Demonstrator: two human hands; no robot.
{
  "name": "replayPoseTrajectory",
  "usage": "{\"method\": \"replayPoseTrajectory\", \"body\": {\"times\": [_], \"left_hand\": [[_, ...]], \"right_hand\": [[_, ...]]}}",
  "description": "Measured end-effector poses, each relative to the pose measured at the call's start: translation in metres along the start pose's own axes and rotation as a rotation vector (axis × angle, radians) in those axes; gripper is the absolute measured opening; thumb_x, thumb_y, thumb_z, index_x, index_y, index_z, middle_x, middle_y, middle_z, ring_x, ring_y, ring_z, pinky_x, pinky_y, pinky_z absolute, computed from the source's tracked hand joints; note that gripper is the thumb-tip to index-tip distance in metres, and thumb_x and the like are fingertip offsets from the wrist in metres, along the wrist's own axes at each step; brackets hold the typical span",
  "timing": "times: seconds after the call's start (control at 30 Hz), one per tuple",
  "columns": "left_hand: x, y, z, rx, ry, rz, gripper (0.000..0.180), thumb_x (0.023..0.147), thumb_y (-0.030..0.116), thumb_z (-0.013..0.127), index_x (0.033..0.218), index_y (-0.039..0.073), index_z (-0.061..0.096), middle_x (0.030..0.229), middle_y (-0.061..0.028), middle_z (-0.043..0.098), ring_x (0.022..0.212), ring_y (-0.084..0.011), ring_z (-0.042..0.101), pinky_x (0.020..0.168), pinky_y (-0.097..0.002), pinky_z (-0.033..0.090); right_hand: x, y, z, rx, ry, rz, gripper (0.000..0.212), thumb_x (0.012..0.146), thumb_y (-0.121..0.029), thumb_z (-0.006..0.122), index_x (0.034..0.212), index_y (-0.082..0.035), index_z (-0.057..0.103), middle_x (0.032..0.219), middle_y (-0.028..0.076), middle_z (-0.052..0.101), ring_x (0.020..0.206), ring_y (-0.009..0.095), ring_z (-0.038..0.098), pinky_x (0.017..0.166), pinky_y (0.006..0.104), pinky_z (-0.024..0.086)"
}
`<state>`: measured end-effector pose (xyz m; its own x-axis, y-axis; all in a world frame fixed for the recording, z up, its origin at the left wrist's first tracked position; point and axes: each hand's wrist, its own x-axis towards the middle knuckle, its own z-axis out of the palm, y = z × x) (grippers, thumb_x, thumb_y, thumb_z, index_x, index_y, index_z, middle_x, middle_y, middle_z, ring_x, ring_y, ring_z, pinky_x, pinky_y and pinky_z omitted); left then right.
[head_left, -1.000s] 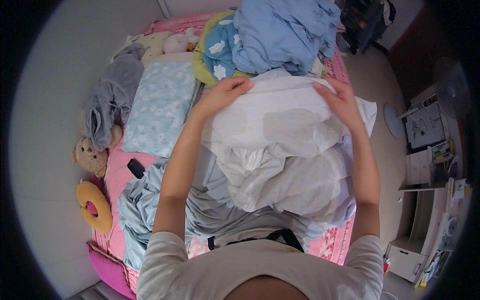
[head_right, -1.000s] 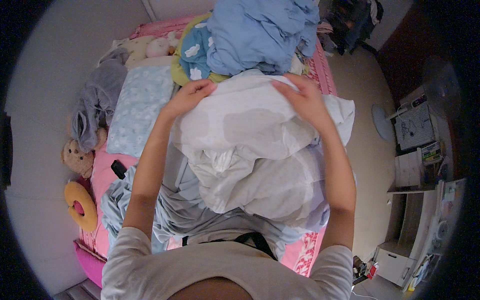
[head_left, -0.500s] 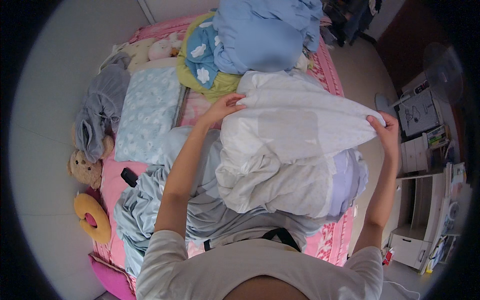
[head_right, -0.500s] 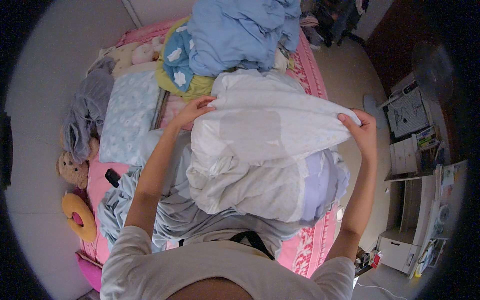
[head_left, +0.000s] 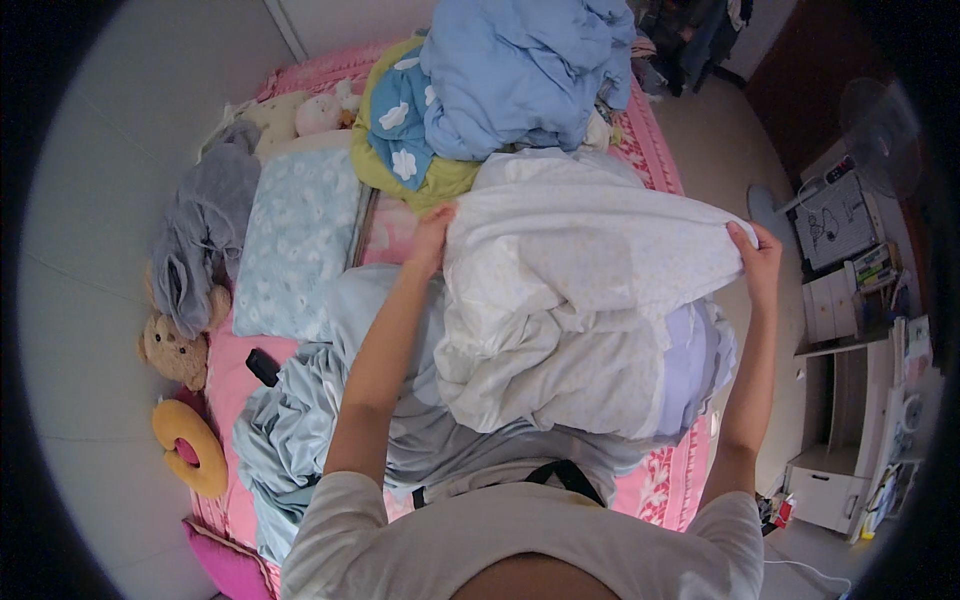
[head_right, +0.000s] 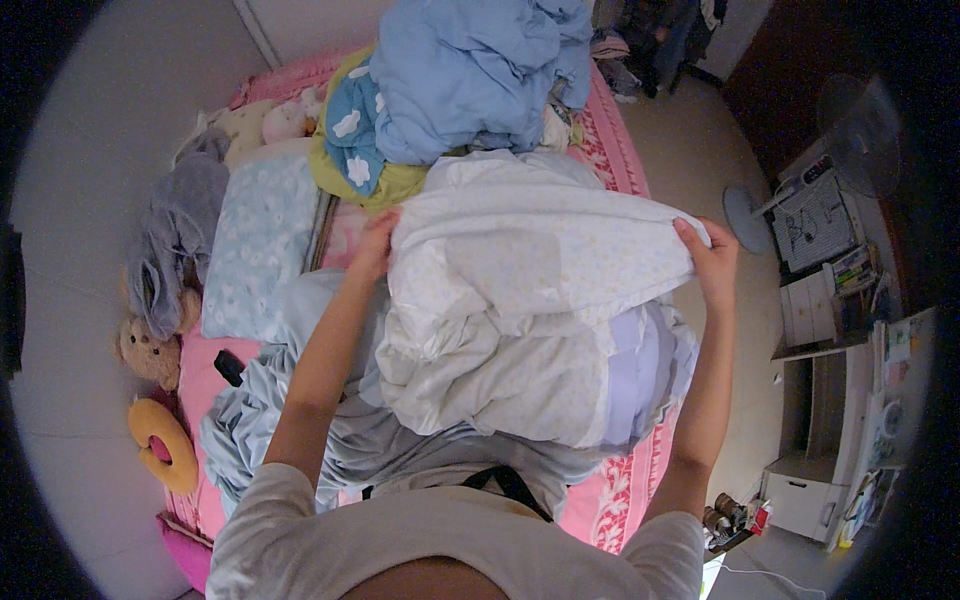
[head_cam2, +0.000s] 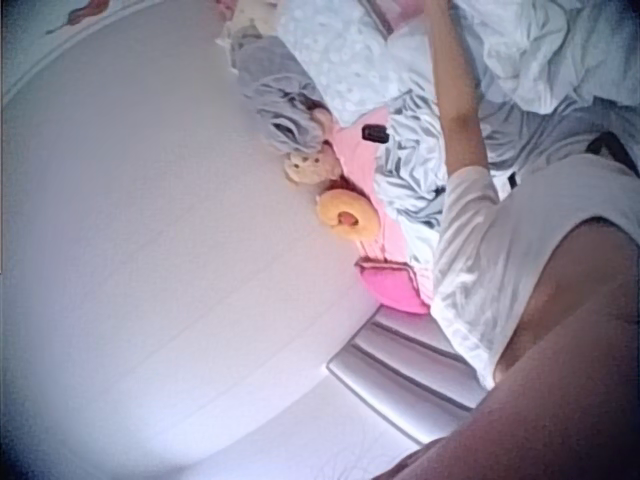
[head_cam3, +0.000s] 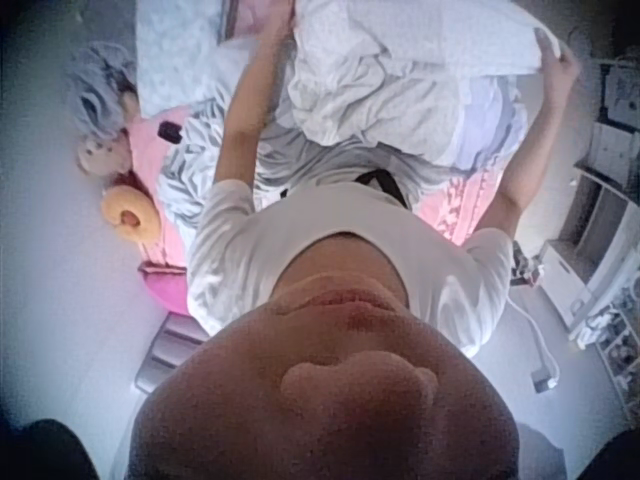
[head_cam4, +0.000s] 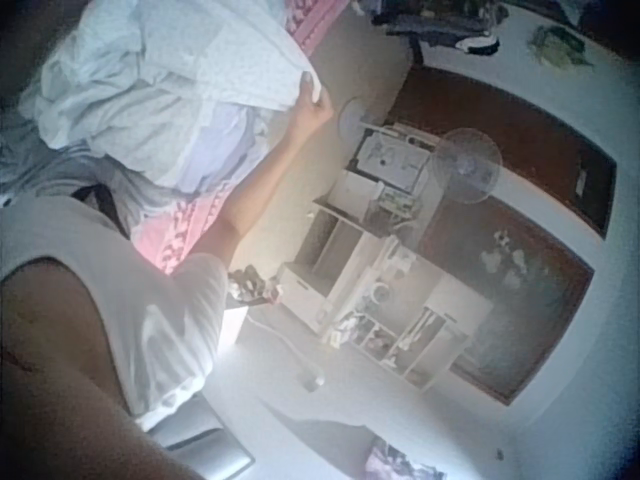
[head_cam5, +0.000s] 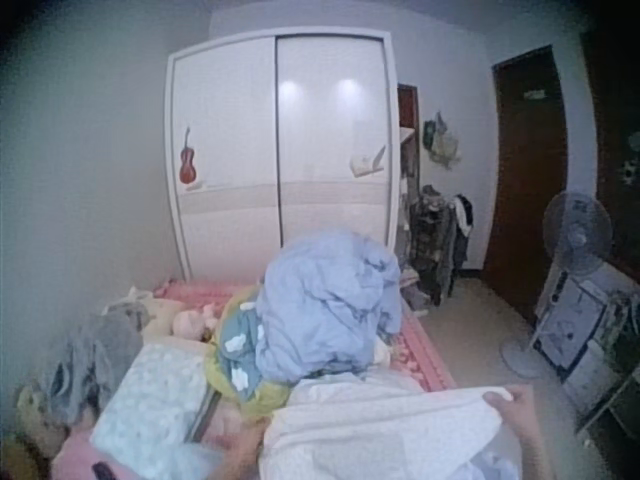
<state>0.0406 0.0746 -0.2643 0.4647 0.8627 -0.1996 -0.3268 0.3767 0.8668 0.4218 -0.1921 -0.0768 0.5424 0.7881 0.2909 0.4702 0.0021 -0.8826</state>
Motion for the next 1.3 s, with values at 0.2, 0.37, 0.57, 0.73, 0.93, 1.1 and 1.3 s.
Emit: {"method": "replayPoseTrajectory", "body": {"times": [0.2, 0.37, 0.57, 0.73, 0.93, 1.1, 1.3], "left_hand": [[-0.028, 0.18, 0.058, -0.109, 0.008, 0.381, 0.015, 0.087, 0.019, 0.051, 0.093, 0.007, 0.058, 0.091, -0.0048, 0.06, 0.084, -0.0155, 0.056, 0.075, -0.0312, 0.047], [-0.065, 0.33, 0.068, 0.109, 0.055, 0.85, 0.017, 0.088, 0.015, 0.048, 0.094, 0.003, 0.058, 0.089, -0.0032, 0.06, 0.082, -0.0132, 0.056, 0.075, -0.0283, 0.046], [-0.06, 0.292, 0.03, 0.444, 0.025, 0.927, 0.022, 0.086, 0.02, 0.056, 0.097, 0.002, 0.059, 0.089, -0.0033, 0.061, 0.077, -0.01, 0.056, 0.071, -0.0235, 0.045], [-0.047, 0.189, -0.004, 0.982, 0.13, 0.436, 0.032, 0.081, 0.025, 0.064, 0.102, 0.002, 0.059, 0.091, -0.0023, 0.061, 0.077, -0.0087, 0.055, 0.071, -0.0216, 0.043], [-0.039, 0.177, 0.01, 0.422, 0.087, 0.436, 0.022, 0.084, 0.021, 0.061, 0.096, 0.002, 0.06, 0.087, -0.0009, 0.061, 0.075, -0.0071, 0.053, 0.068, -0.0202, 0.042], [-0.043, 0.177, 0.021, 0.424, 0.137, 0.565, 0.019, 0.084, 0.019, 0.06, 0.093, 0.002, 0.06, 0.083, -0.0001, 0.06, 0.073, -0.0057, 0.052, 0.066, -0.0197, 0.042], [-0.044, 0.164, 0.01, 0.58, 0.118, 0.587, 0.018, 0.084, 0.019, 0.061, 0.091, 0.002, 0.061, 0.081, -0.0002, 0.06, 0.071, -0.0059, 0.052, 0.064, -0.0205, 0.043]], "right_hand": [[0.016, -0.005, 0.004, -0.057, 0.045, 0.068, 0.02, 0.078, -0.019, 0.068, 0.077, 0.001, 0.064, 0.066, -0.004, 0.056, 0.06, 0.003, 0.047, 0.052, 0.0181, 0.035], [0.03, -0.064, 0.05, -0.056, 0.082, -0.187, 0.022, 0.077, -0.023, 0.069, 0.076, -0.001, 0.064, 0.064, -0.004, 0.054, 0.061, 0.003, 0.045, 0.053, 0.019, 0.035], [0.059, -0.061, 0.066, 0.096, 0.074, -0.149, 0.023, 0.078, -0.024, 0.068, 0.079, -0.001, 0.064, 0.068, -0.003, 0.058, 0.062, 0.004, 0.049, 0.056, 0.0188, 0.038], [0.045, -0.021, 0.05, 0.035, -0.177, 0.015, 0.023, 0.08, -0.024, 0.066, 0.079, -0.002, 0.064, 0.069, -0.003, 0.058, 0.061, 0.004, 0.049, 0.055, 0.0193, 0.038], [0.052, -0.019, 0.064, 0.1, -0.103, -0.063, 0.023, 0.082, -0.024, 0.063, 0.08, 0.0, 0.064, 0.072, -0.002, 0.058, 0.065, 0.005, 0.048, 0.057, 0.019, 0.037], [0.062, -0.011, 0.071, -0.142, 0.014, -0.294, 0.026, 0.084, -0.023, 0.061, 0.082, 0.003, 0.061, 0.077, 0.0, 0.055, 0.073, 0.006, 0.047, 0.063, 0.0186, 0.036], [0.057, -0.007, 0.061, 0.085, 0.154, -0.167, 0.022, 0.083, -0.02, 0.062, 0.081, 0.002, 0.062, 0.079, -0.001, 0.056, 0.071, 0.006, 0.047, 0.063, 0.0185, 0.037]]}}
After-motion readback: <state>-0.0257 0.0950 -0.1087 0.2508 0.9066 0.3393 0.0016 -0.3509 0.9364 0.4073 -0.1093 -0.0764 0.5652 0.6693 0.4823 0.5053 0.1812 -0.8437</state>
